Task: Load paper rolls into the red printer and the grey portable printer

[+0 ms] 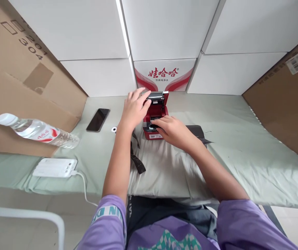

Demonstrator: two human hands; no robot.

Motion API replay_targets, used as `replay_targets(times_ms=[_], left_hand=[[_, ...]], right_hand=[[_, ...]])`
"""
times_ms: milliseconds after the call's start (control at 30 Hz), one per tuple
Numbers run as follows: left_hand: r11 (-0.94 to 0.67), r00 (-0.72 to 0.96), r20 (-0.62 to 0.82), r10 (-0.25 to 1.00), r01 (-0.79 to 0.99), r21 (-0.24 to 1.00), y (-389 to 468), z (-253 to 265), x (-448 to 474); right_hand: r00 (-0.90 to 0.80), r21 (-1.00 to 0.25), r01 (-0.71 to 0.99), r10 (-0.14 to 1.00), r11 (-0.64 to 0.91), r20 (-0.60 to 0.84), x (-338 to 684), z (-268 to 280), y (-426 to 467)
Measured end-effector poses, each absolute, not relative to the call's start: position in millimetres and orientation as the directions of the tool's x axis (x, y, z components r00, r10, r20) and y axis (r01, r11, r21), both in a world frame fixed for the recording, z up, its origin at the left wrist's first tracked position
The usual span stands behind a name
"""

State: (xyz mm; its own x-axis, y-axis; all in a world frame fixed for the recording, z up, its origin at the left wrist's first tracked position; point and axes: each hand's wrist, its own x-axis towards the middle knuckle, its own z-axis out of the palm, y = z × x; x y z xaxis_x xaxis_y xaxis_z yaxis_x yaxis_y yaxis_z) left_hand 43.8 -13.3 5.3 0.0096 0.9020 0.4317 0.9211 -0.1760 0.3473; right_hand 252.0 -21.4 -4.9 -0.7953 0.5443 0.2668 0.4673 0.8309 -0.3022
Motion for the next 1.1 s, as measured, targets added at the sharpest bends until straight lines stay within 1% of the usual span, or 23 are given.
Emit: replay_targets(times_ms=[67, 133, 233, 300, 400, 467, 533, 600, 700, 800, 867, 1000, 1100], left_hand=[[-0.176, 0.021, 0.416, 0.909, 0.925, 0.337, -12.6, 5.2, 46.6], [-0.183, 0.033, 0.416, 0.909, 0.927, 0.328, -11.5, 4.9, 48.6], [-0.161, 0.004, 0.436, 0.9, 0.932, 0.324, -11.5, 4.8, 50.7], [-0.15, -0.012, 0.423, 0.906, 0.925, 0.348, -11.7, 3.8, 51.6], [-0.156, -0.012, 0.394, 0.919, 0.907, 0.392, -10.0, -0.1, 52.9], [-0.156, -0.014, 0.411, 0.911, 0.913, 0.377, -7.3, -2.9, 53.2], [-0.144, -0.021, 0.439, 0.898, 0.929, 0.341, -4.2, -4.5, 52.7], [-0.136, -0.022, 0.437, 0.899, 0.935, 0.326, -2.1, -4.6, 51.1], [-0.159, 0.001, 0.416, 0.909, 0.926, 0.343, -2.8, -1.4, 48.0], [-0.163, -0.013, 0.429, 0.903, 0.915, 0.37, -9.7, 5.7, 45.5], [-0.141, -0.032, 0.394, 0.918, 0.904, 0.403, -16.5, 11.7, 43.8], [-0.076, -0.043, 0.237, 0.97, 0.881, 0.467, -26.5, 20.2, 39.6], [-0.085, -0.031, 0.227, 0.974, 0.872, 0.483, -26.4, 19.9, 36.2]], right_hand=[[-0.798, -0.293, 0.469, 0.542, 0.833, 0.263, 253.4, -3.1, -22.6], [-0.798, -0.313, 0.455, 0.538, 0.834, 0.272, 256.9, -1.1, -22.2], [-0.801, -0.402, 0.391, 0.521, 0.828, 0.294, 264.8, 2.5, -19.0], [-0.801, -0.463, 0.353, 0.518, 0.813, 0.299, 270.8, 5.5, -15.6], [-0.78, -0.519, 0.346, 0.547, 0.782, 0.304, 279.8, 10.0, -10.0], [-0.753, -0.538, 0.354, 0.574, 0.765, 0.321, 285.3, 12.8, -6.7], [-0.718, -0.546, 0.367, 0.602, 0.753, 0.349, 290.1, 15.0, -3.4], [-0.671, -0.546, 0.389, 0.634, 0.742, 0.384, 293.8, 16.0, 0.2], [-0.598, -0.533, 0.43, 0.672, 0.729, 0.437, 297.0, 13.7, 7.0], [-0.552, -0.524, 0.46, 0.693, 0.717, 0.463, 296.8, 7.6, 13.6], [-0.545, -0.524, 0.47, 0.701, 0.71, 0.461, 295.0, 3.3, 15.9], [-0.594, -0.516, 0.481, 0.696, 0.709, 0.403, 289.1, -1.8, 14.4], [-0.644, -0.49, 0.491, 0.679, 0.72, 0.353, 284.9, -2.5, 10.3]])
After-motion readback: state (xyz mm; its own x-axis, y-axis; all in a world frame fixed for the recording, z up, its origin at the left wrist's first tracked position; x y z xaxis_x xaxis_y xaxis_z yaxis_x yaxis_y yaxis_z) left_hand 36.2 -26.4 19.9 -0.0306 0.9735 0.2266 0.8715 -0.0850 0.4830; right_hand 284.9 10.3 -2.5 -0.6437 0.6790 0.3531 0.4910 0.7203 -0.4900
